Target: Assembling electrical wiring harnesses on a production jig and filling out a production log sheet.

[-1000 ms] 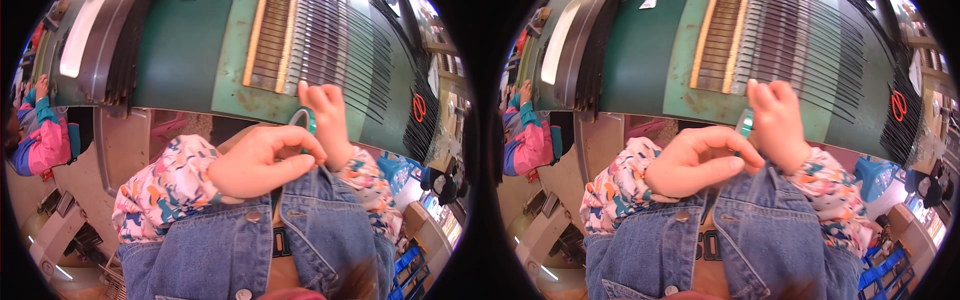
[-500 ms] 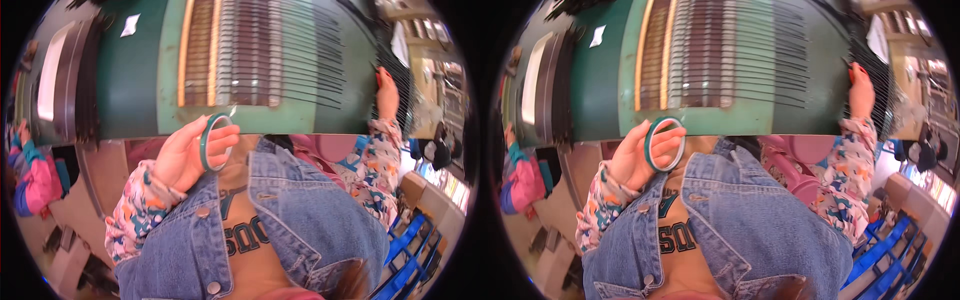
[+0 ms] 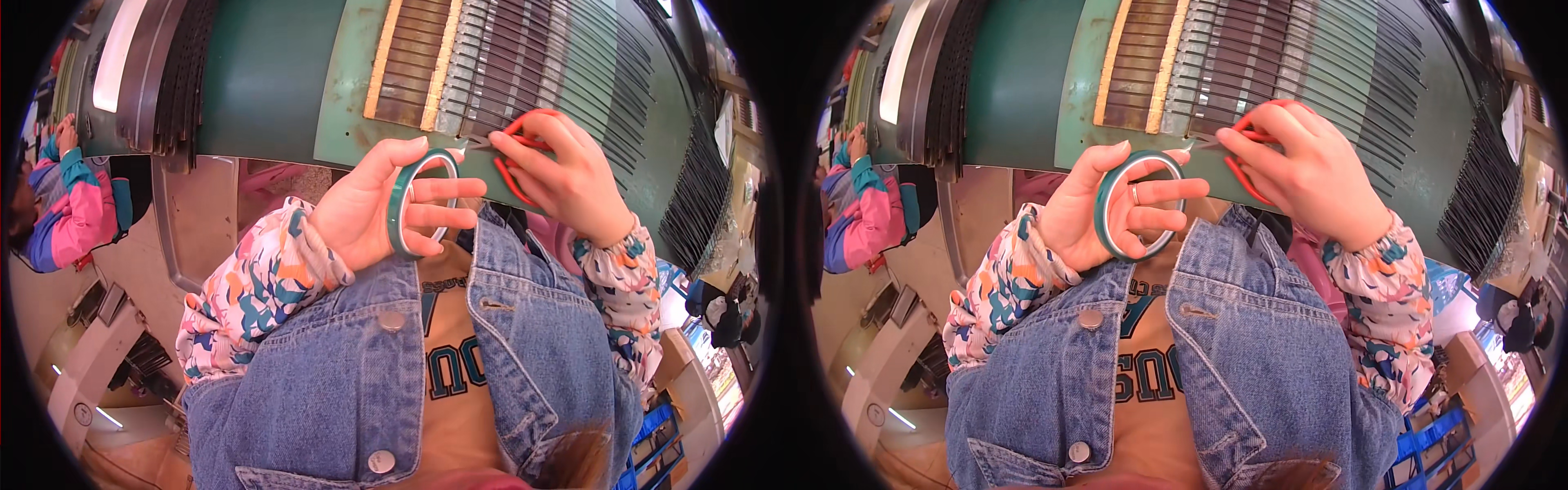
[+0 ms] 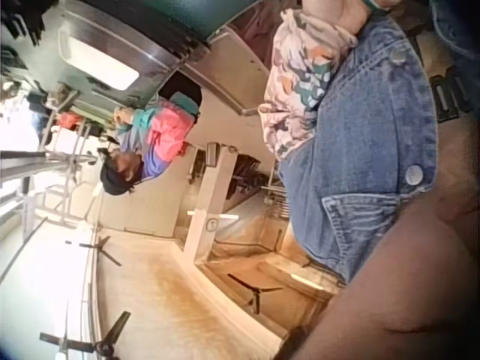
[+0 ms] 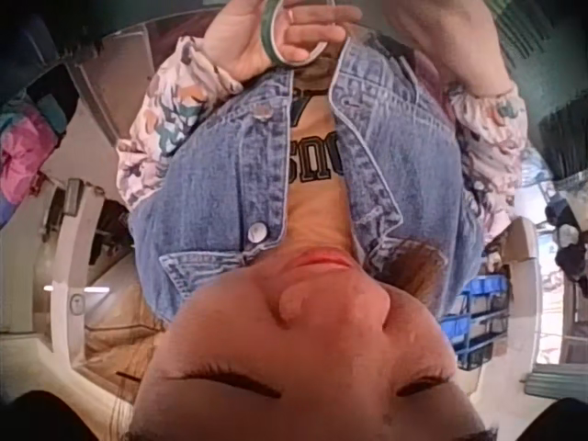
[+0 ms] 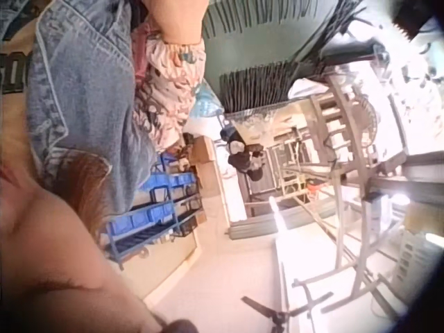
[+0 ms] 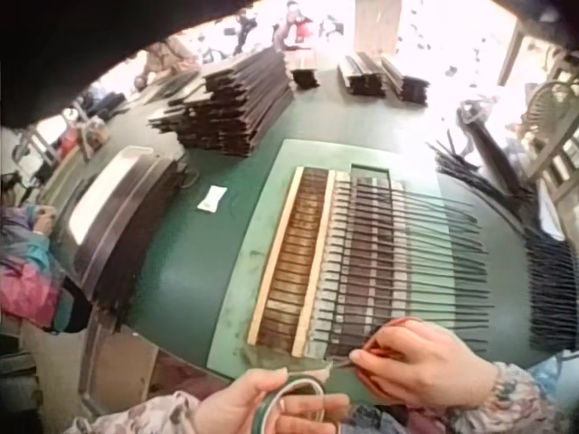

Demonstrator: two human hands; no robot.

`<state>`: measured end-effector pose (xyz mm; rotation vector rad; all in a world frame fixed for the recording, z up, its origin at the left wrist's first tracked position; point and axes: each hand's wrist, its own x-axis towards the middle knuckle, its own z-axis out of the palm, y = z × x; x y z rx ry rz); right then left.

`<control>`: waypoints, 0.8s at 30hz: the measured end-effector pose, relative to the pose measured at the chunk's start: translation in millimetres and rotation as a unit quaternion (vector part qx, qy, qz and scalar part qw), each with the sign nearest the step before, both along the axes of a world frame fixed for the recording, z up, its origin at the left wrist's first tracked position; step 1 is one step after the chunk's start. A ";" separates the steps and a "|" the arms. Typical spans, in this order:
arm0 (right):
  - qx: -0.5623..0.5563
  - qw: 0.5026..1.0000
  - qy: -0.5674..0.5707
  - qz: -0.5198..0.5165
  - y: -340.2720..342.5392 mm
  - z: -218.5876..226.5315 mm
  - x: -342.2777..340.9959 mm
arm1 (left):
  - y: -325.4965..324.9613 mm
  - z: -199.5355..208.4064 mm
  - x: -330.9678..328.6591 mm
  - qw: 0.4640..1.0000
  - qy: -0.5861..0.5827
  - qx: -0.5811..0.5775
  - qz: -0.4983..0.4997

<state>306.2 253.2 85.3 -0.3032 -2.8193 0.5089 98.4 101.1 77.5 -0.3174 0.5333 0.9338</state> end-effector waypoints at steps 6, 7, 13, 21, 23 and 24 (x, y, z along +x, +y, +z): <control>-0.035 0.999 -0.017 -0.013 7.8 9.6 19.5 | -6.1 -0.8 -5.0 0.999 0.026 0.030 -0.004; -0.109 0.984 -0.033 -0.134 11.5 14.3 44.9 | -7.7 3.6 -3.1 0.995 0.080 0.052 -0.020; -0.037 0.946 -0.040 -0.319 17.4 26.2 89.8 | 15.0 17.4 6.3 0.972 0.147 0.152 -0.100; -0.654 0.709 0.038 -0.263 -3.1 47.0 -6.3 | 35.0 40.8 13.2 0.945 0.218 0.199 -0.142; -0.620 0.755 0.017 -0.214 10.4 41.0 -8.8 | 37.8 43.1 12.4 0.945 0.224 0.199 -0.131; -0.615 0.760 0.017 -0.208 22.5 39.5 -14.3 | 40.9 46.1 11.5 0.944 0.228 0.204 -0.125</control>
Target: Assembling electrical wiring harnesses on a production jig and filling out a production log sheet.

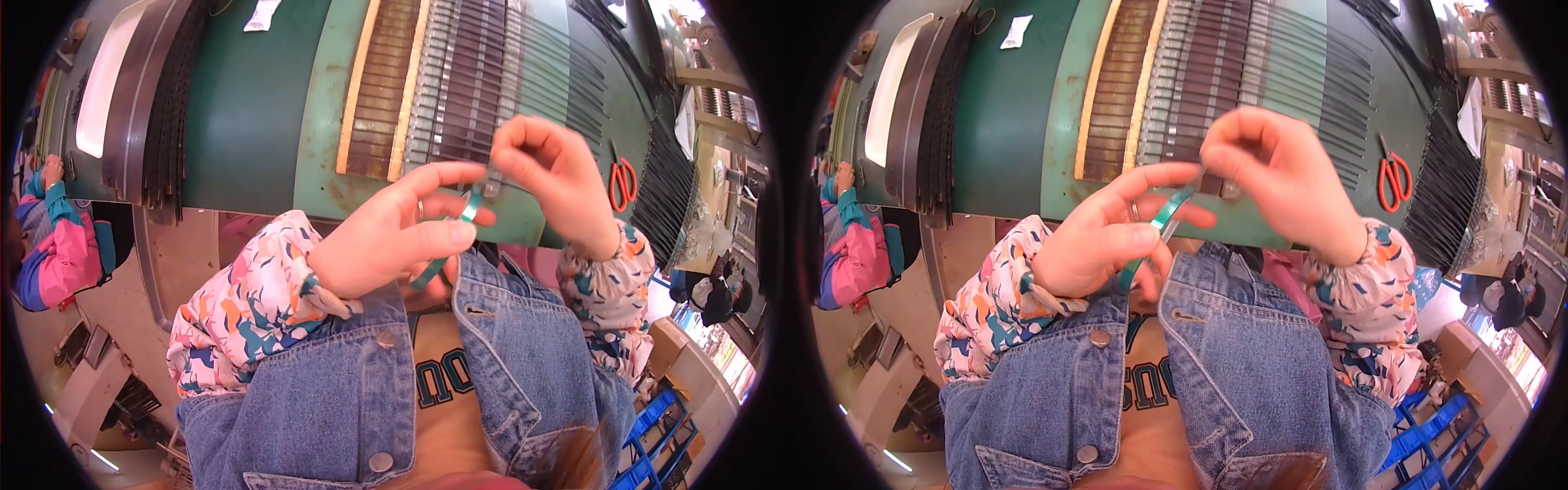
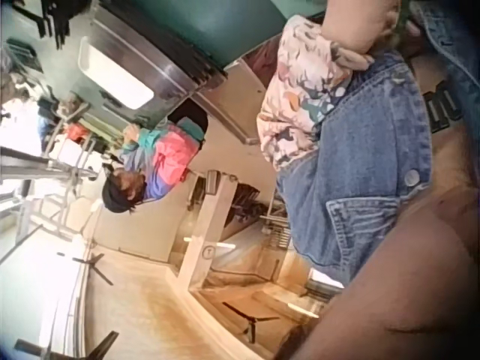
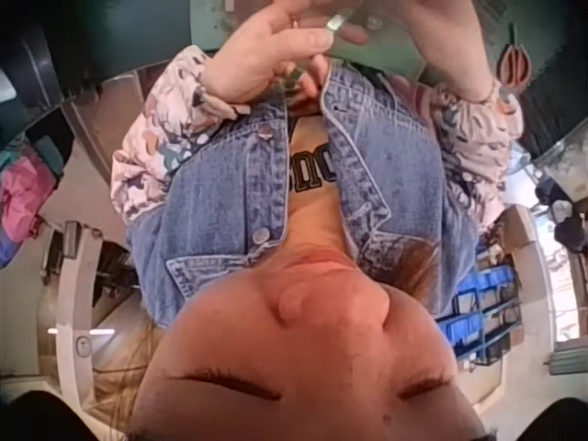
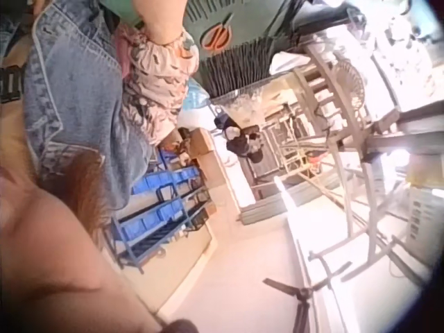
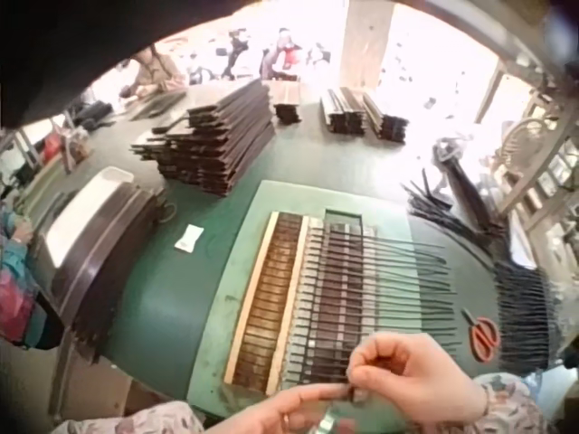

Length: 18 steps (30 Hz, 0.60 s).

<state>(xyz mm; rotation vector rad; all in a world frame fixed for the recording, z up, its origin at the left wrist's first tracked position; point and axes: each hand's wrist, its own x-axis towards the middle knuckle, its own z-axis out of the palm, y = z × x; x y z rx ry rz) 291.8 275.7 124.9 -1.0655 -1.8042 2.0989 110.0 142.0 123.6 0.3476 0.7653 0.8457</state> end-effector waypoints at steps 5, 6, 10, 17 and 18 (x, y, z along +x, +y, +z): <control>0.531 0.837 -0.092 -0.096 118.7 -34.0 -31.0 | 6.8 -8.1 24.8 0.925 0.214 0.286 0.132; 0.555 0.816 -0.120 -0.110 144.2 -46.9 -30.7 | 4.9 -9.4 29.9 0.813 0.310 0.483 0.103; 0.515 0.844 -0.137 -0.050 193.6 -84.6 -43.1 | -11.0 -0.5 39.2 0.812 0.198 0.545 -0.066; 0.498 0.851 -0.162 -0.039 194.4 -82.2 -49.6 | -11.9 -3.2 26.2 0.838 0.195 0.502 -0.085; 0.498 0.851 -0.163 -0.038 193.3 -82.2 -50.1 | -11.2 -3.3 25.4 0.849 0.182 0.488 -0.086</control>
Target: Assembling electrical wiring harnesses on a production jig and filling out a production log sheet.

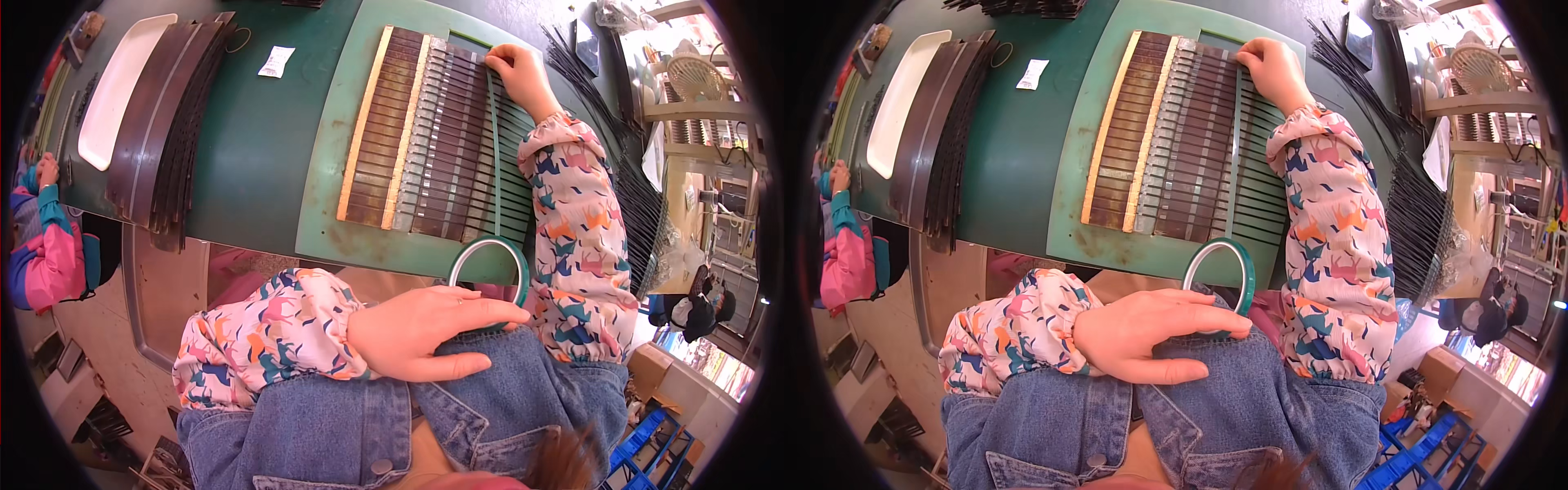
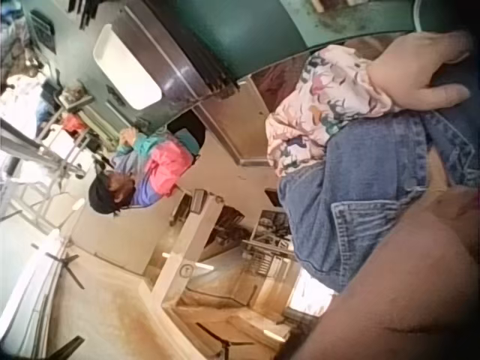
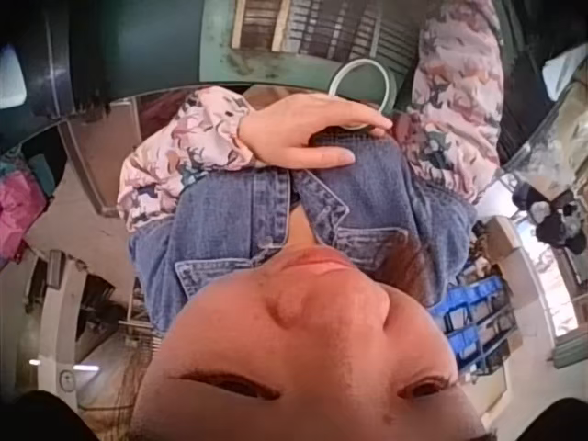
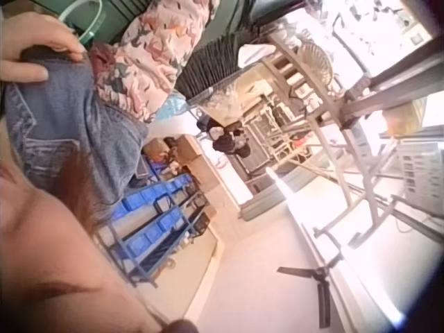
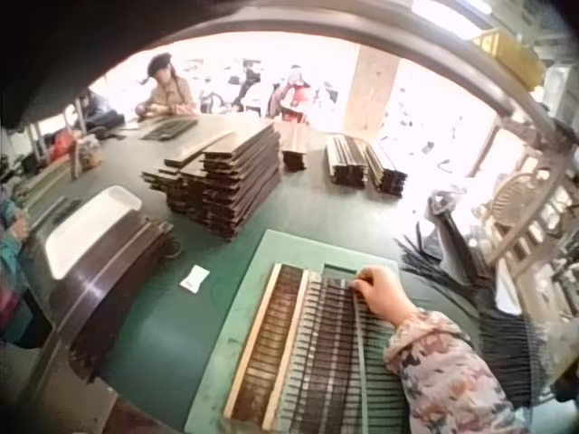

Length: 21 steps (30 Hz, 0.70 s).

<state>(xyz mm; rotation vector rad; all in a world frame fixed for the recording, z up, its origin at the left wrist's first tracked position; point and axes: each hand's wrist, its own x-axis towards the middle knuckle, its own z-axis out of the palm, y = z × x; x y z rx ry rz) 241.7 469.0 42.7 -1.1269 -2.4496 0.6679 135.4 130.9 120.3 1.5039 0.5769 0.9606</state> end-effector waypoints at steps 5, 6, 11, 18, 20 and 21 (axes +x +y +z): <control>0.005 1.000 0.019 -0.003 1.4 -4.0 -1.4 | 0.9 -2.6 -2.6 1.000 -0.026 -0.013 0.009; 0.005 1.000 0.018 -0.001 1.3 -4.6 -2.1 | -0.4 -3.8 -3.9 0.999 -0.027 -0.026 0.006; -0.003 1.000 0.009 0.009 -1.9 3.1 2.0 | -1.4 -4.9 -5.2 0.996 -0.052 -0.072 -0.003; 0.139 0.990 0.007 0.002 -21.7 3.8 8.8 | 1.2 -6.3 -6.0 0.995 -0.041 -0.093 -0.020; 0.127 0.992 -0.016 0.001 -31.9 8.9 8.1 | -0.8 -8.5 -5.1 0.995 -0.044 -0.094 -0.008; 0.152 0.987 -0.049 0.007 -33.3 6.0 7.7 | 0.1 -9.4 -5.5 0.995 -0.036 -0.093 -0.002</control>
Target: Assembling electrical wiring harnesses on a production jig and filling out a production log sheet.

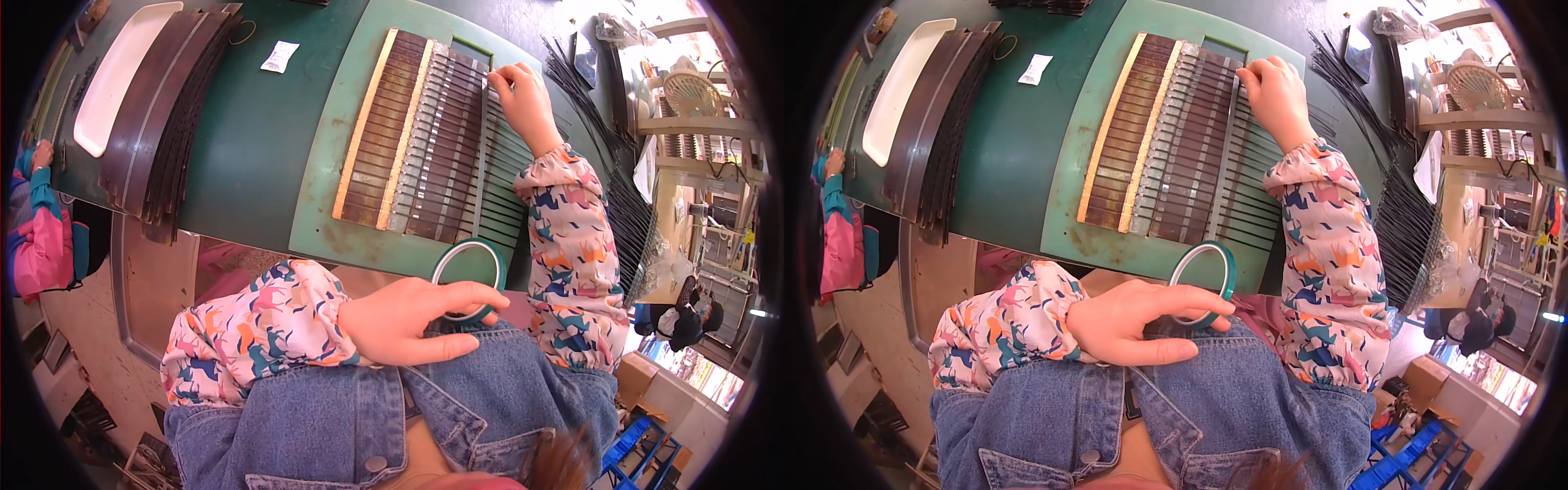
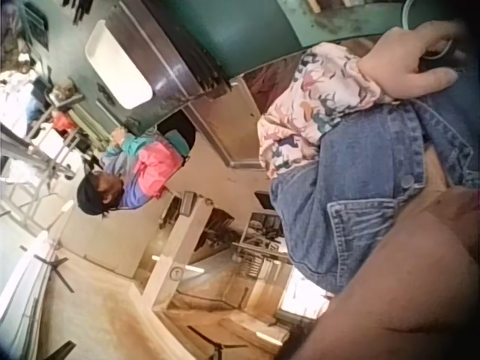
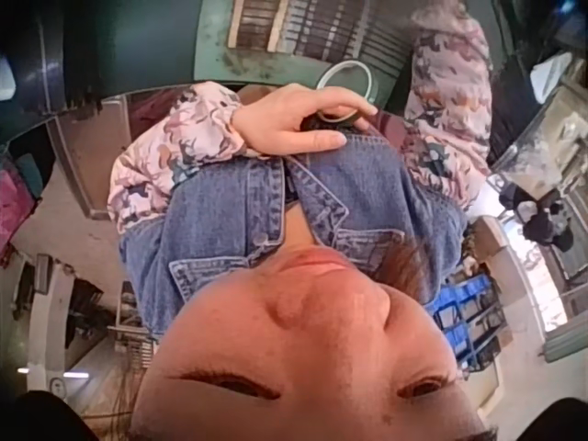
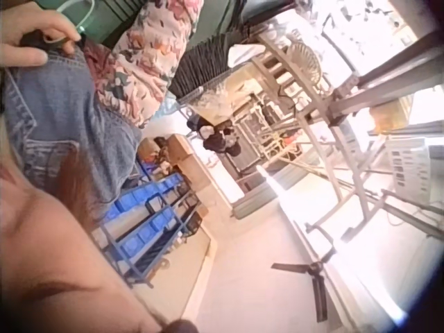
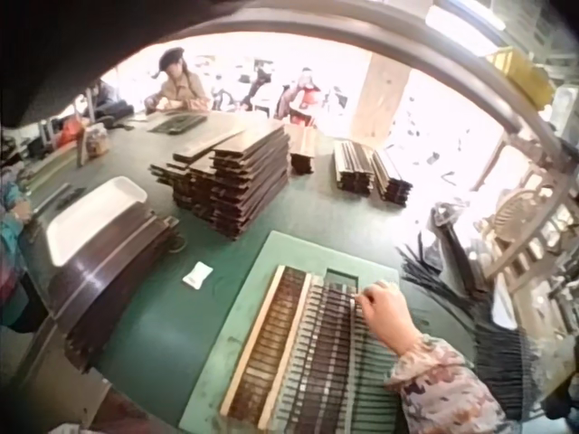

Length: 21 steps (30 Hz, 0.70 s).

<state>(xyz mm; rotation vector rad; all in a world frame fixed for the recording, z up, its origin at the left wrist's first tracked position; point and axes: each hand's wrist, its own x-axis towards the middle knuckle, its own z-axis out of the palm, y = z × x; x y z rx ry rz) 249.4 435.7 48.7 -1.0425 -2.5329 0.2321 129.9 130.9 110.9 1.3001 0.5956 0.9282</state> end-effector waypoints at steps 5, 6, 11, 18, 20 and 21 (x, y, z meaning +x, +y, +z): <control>-0.007 0.997 -0.060 -0.048 0.7 -3.0 -1.6 | -0.6 0.6 1.4 1.000 0.012 -0.002 -0.003; -0.007 0.997 -0.060 -0.048 2.0 -2.3 -2.0 | -1.1 0.4 1.6 1.000 0.012 -0.003 0.002; -0.106 0.968 -0.191 -0.121 -6.1 28.8 -14.7 | -3.0 -0.7 4.3 1.000 -0.001 0.001 0.019; 0.034 0.988 -0.150 -0.027 -33.3 10.2 2.9 | -2.8 -3.0 4.2 1.000 -0.008 -0.004 0.028; 0.052 0.986 -0.156 -0.011 -46.3 10.5 5.5 | -2.2 -4.3 4.3 1.000 -0.005 -0.009 0.019; 0.076 0.984 -0.160 0.006 -50.1 8.9 6.8 | -1.9 -5.2 5.2 1.000 -0.004 -0.004 0.022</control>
